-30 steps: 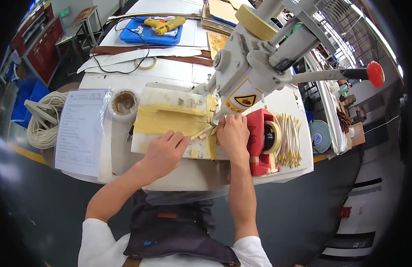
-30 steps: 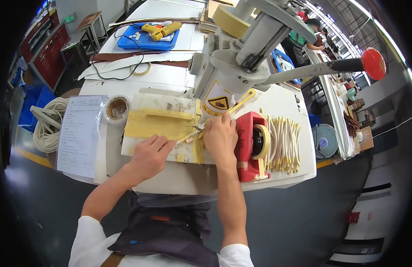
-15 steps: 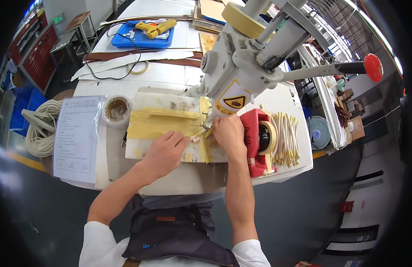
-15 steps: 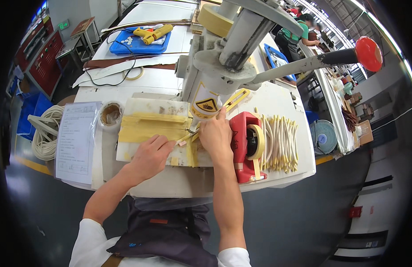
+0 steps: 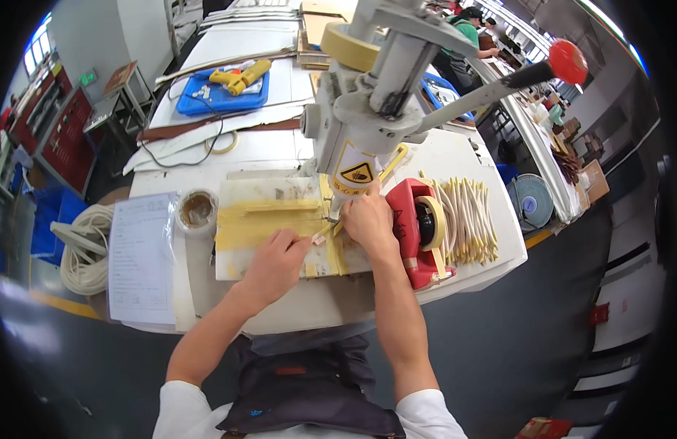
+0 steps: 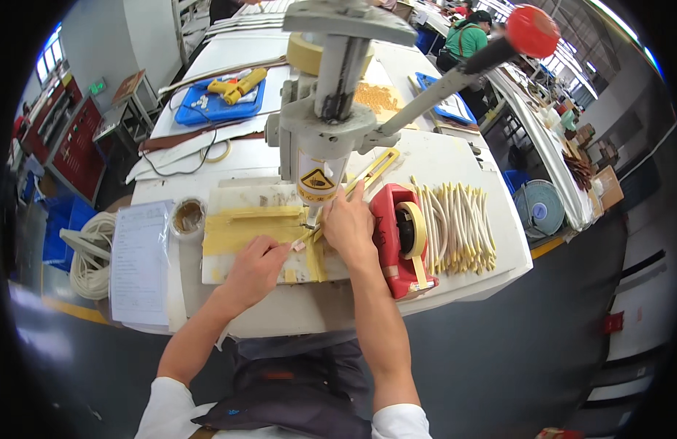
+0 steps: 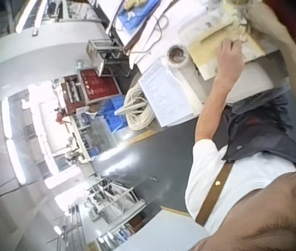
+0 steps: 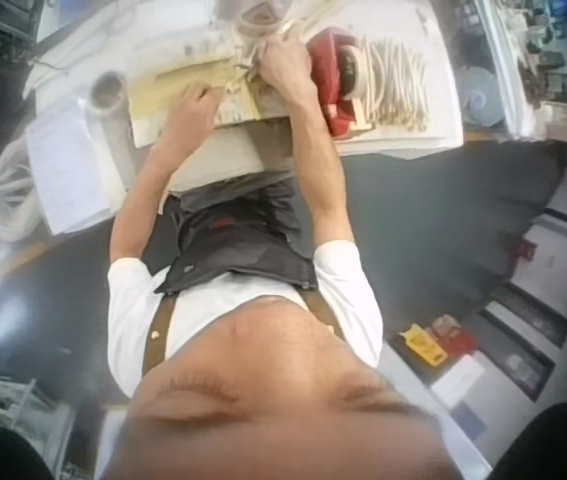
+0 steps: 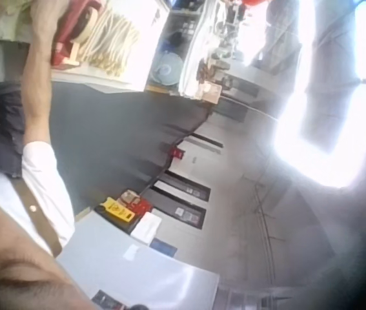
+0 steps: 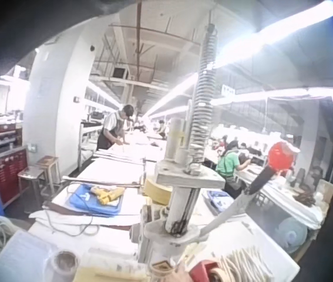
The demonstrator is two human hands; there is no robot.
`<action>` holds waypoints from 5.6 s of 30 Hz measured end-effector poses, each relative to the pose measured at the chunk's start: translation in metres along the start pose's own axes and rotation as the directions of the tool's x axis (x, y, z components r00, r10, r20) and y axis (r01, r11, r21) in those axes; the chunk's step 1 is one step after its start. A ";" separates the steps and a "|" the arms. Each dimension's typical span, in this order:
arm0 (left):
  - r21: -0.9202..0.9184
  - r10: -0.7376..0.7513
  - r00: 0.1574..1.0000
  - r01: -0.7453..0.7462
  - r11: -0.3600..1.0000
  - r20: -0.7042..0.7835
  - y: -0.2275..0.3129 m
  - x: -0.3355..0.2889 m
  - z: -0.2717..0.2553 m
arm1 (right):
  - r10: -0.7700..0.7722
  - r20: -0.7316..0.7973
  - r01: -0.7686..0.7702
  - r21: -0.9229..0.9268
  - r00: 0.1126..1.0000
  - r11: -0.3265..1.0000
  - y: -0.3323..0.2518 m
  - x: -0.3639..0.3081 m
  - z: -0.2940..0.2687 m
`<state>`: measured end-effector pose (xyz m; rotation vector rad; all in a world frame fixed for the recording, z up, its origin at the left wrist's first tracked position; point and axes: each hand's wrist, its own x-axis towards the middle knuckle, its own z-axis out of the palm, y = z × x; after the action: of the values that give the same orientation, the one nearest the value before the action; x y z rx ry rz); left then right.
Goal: The person repeatedly inserts a white cable into a jig, operates a lever to crimp a yellow connector onto the end, and then removes the finished unit. This process is repeated for multiple cables throughout the clip.
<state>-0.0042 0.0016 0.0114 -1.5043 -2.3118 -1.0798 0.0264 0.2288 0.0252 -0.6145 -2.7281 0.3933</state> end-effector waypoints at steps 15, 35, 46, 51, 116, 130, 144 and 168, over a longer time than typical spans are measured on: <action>-0.117 -0.045 0.997 0.037 0.992 -0.067 0.002 0.005 0.002 | 0.136 -0.690 0.211 0.394 0.711 0.895 -0.004 -0.024 -0.151; -0.102 -0.057 0.998 0.053 0.993 -0.041 0.004 0.005 0.003 | -0.160 -0.809 0.823 0.566 0.566 0.053 -0.011 -0.089 -0.154; -0.165 -0.310 0.934 0.282 0.945 -0.176 0.003 0.000 0.003 | -0.093 -0.620 0.627 0.770 0.779 0.120 -0.052 0.026 -0.274; -0.199 -0.362 0.911 0.324 0.925 -0.198 0.002 -0.003 -0.002 | 0.230 -0.370 0.347 0.928 0.900 0.134 -0.107 0.024 -0.297; -0.558 -0.329 0.884 0.465 0.688 0.331 0.086 -0.076 -0.055 | -0.721 0.001 0.628 0.493 0.693 0.603 -0.003 -0.151 -0.101; -0.074 -0.376 0.923 0.370 0.926 -0.084 -0.005 -0.068 -0.129 | -0.277 -0.120 0.299 0.503 0.953 0.811 -0.014 -0.104 -0.016; 0.074 -0.228 0.973 0.229 0.970 -0.027 -0.046 -0.085 -0.118 | -0.273 -0.295 0.379 0.414 0.916 0.827 -0.023 -0.102 -0.005; 0.245 -0.133 0.991 0.131 0.961 -0.010 -0.044 -0.080 -0.113 | 0.113 -0.191 -0.060 0.260 0.975 0.964 0.049 -0.120 -0.180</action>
<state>-0.0294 -0.1396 0.0312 -1.2801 -2.4728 -0.7808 0.2122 0.2520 0.1441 -0.6656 -2.4110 0.6506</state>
